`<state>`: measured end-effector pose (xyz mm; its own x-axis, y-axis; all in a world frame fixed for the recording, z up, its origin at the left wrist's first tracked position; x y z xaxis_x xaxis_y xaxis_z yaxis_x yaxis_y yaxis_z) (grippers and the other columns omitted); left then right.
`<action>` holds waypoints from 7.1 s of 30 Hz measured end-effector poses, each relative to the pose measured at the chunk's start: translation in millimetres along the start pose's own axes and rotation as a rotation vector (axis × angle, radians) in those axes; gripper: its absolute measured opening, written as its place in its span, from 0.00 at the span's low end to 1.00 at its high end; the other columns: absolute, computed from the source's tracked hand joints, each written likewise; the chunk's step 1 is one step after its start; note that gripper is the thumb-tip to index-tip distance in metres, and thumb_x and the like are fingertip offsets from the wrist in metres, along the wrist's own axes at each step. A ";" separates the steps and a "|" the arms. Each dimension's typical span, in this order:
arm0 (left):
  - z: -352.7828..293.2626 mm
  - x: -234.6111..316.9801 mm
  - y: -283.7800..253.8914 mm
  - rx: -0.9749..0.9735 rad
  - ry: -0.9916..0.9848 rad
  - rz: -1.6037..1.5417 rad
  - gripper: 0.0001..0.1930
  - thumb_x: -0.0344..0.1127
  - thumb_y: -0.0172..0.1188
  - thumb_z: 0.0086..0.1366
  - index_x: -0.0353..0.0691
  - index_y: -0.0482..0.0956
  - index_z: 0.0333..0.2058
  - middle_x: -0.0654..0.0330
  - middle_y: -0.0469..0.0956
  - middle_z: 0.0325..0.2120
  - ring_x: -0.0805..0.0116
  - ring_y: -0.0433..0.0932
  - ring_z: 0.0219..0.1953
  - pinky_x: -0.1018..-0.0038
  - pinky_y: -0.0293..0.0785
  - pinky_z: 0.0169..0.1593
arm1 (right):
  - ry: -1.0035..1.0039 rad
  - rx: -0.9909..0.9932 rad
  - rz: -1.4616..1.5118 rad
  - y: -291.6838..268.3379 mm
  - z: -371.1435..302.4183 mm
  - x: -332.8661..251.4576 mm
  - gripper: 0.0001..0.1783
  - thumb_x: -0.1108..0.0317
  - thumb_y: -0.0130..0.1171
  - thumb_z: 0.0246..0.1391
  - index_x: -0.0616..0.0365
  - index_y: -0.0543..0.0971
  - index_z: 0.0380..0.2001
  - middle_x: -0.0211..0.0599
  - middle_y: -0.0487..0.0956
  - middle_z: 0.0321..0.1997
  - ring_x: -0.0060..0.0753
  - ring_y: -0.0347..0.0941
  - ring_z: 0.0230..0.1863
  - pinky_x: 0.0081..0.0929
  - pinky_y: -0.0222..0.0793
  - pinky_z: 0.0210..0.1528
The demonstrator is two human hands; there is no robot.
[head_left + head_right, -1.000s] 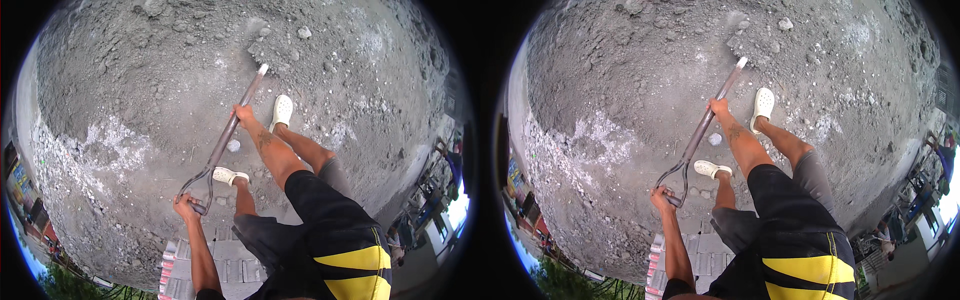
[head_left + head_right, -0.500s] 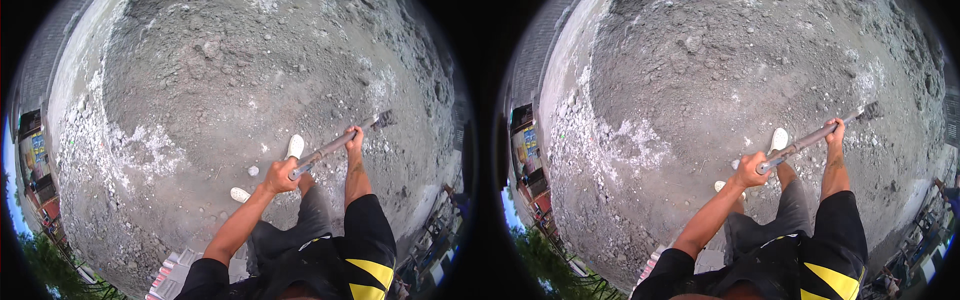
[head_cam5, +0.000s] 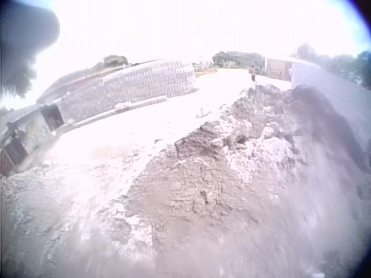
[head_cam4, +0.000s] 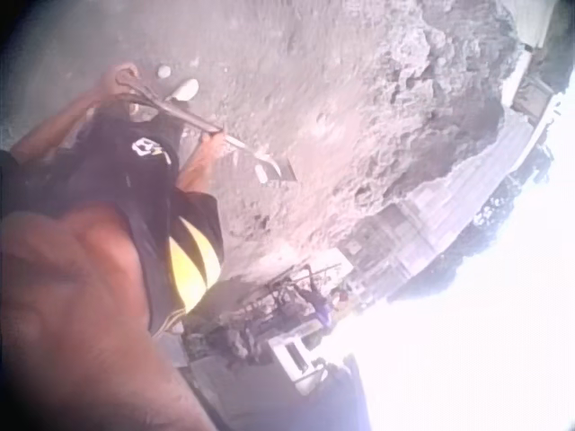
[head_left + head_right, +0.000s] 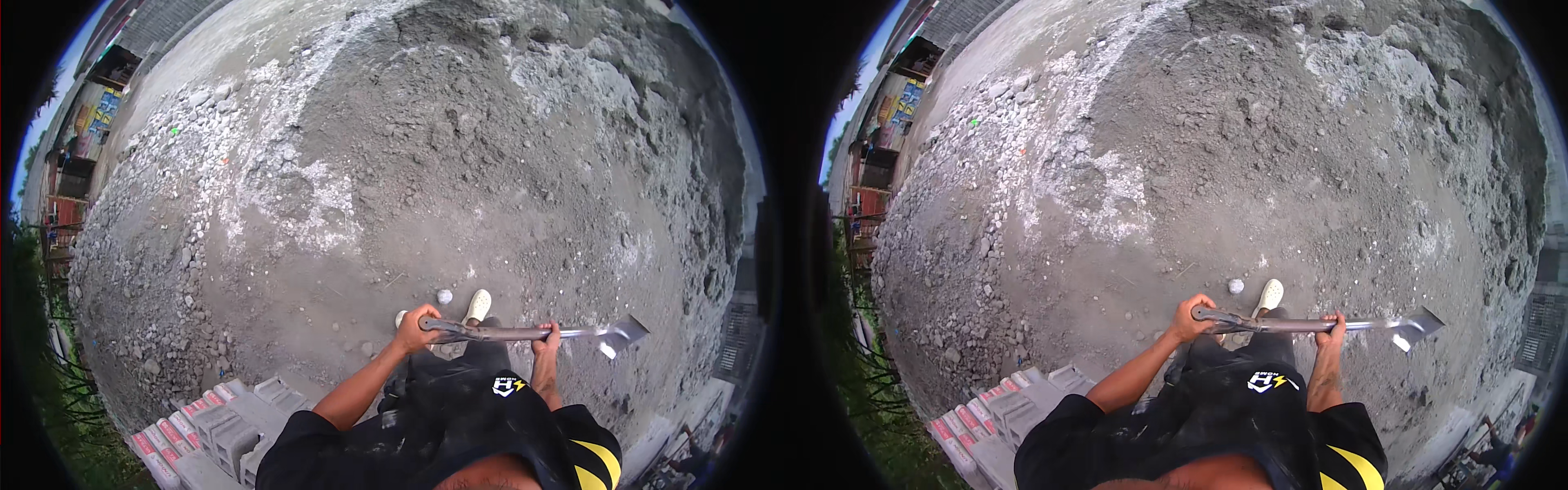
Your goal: The person uses a shovel to mix a pile of sand and cement on the ground. They repeatedly scoop and turn the material to blend it, while other workers nearby also shovel and load the mixture into a cement mixer.
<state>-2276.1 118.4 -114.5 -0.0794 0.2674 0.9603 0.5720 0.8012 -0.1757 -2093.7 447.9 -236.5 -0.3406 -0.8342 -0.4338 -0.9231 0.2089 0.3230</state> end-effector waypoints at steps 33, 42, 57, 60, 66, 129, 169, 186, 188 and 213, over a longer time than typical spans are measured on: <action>-69.7 -138.0 -166.2 1.642 -1.118 -0.498 0.07 0.20 0.46 0.42 0.39 0.59 0.18 0.64 0.58 0.09 0.75 0.56 0.07 0.78 0.56 0.11 | 0.671 -0.230 -1.228 253.0 81.9 540.3 0.06 0.76 0.54 0.43 0.68 0.68 0.23 0.40 0.69 0.16 0.37 0.69 0.17 0.35 0.71 0.19; 193.7 -148.5 -86.1 1.449 -0.811 -0.743 0.09 0.18 0.50 0.44 0.37 0.60 0.20 0.60 0.61 0.09 0.70 0.62 0.09 0.74 0.60 0.13 | 0.360 -0.248 -1.303 442.1 278.5 464.6 0.05 0.75 0.53 0.45 0.67 0.71 0.23 0.39 0.70 0.18 0.30 0.68 0.16 0.27 0.67 0.17; 29.0 -110.3 -196.6 1.166 -0.682 -0.496 0.09 0.18 0.50 0.43 0.37 0.60 0.21 0.59 0.65 0.11 0.71 0.65 0.10 0.75 0.62 0.14 | 0.421 -0.202 -1.032 365.1 114.0 433.5 0.07 0.72 0.52 0.47 0.66 0.70 0.27 0.40 0.70 0.19 0.34 0.69 0.20 0.30 0.71 0.22; 25.8 -77.7 -245.1 1.042 -0.577 -0.330 0.09 0.18 0.50 0.43 0.37 0.60 0.22 0.59 0.64 0.10 0.71 0.65 0.09 0.76 0.61 0.13 | 0.467 -0.204 -0.831 351.6 84.5 422.3 0.07 0.75 0.49 0.49 0.67 0.68 0.31 0.41 0.69 0.23 0.33 0.69 0.22 0.30 0.71 0.24; 62.6 -8.0 -289.2 0.677 -0.378 -0.012 0.09 0.17 0.50 0.43 0.37 0.60 0.21 0.59 0.64 0.10 0.71 0.64 0.08 0.77 0.62 0.13 | 0.464 -0.126 -0.370 306.6 47.4 376.5 0.08 0.72 0.49 0.51 0.66 0.68 0.33 0.39 0.69 0.24 0.34 0.69 0.25 0.32 0.72 0.28; 3.6 -136.0 -266.1 1.789 -1.010 -0.270 0.05 0.22 0.50 0.43 0.37 0.63 0.19 0.64 0.60 0.09 0.74 0.59 0.09 0.78 0.57 0.13 | 0.883 -0.400 -1.109 359.9 79.6 664.5 0.06 0.78 0.52 0.42 0.67 0.67 0.24 0.38 0.68 0.15 0.36 0.67 0.15 0.34 0.69 0.21; 30.8 21.4 -265.8 0.446 -0.246 0.189 0.08 0.20 0.50 0.41 0.34 0.62 0.21 0.59 0.64 0.09 0.70 0.64 0.08 0.77 0.60 0.12 | 0.407 -0.035 0.091 204.3 -0.1 314.6 0.04 0.72 0.50 0.48 0.61 0.68 0.26 0.35 0.67 0.21 0.31 0.65 0.22 0.30 0.69 0.25; -148.8 250.9 328.9 -1.482 0.266 0.423 0.18 0.32 0.69 0.41 0.37 0.67 0.26 0.66 0.69 0.19 0.80 0.66 0.21 0.81 0.64 0.25 | -0.182 0.306 0.765 -317.1 -88.6 -98.4 0.14 0.58 0.54 0.42 0.57 0.66 0.18 0.33 0.68 0.15 0.30 0.65 0.14 0.23 0.65 0.17; -119.0 232.6 305.9 -1.355 0.353 0.422 0.17 0.29 0.68 0.41 0.37 0.67 0.27 0.66 0.69 0.18 0.80 0.66 0.21 0.82 0.64 0.25 | -0.218 0.250 1.027 -315.0 -69.1 -99.1 0.14 0.59 0.55 0.43 0.57 0.66 0.19 0.33 0.67 0.15 0.29 0.65 0.14 0.23 0.67 0.17; -190.0 -137.6 -77.5 1.452 -0.584 -0.992 0.10 0.22 0.58 0.46 0.40 0.64 0.22 0.63 0.63 0.11 0.72 0.64 0.11 0.76 0.61 0.16 | 0.151 -0.666 -1.281 260.7 -31.9 415.0 0.07 0.73 0.51 0.47 0.68 0.68 0.26 0.40 0.71 0.18 0.33 0.70 0.19 0.28 0.71 0.22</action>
<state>-2154.4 -82.2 -191.8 -0.3245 -0.6549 0.6825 -0.8928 0.4503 0.0076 -2470.0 139.9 -305.5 0.6986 -0.3165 -0.6417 -0.3071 -0.9427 0.1306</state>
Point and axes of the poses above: each hand's wrist, its own z-axis towards the middle knuckle, its own y-axis out of the palm, x = y × z, the point moved 2 cm from there along z, towards the middle knuckle
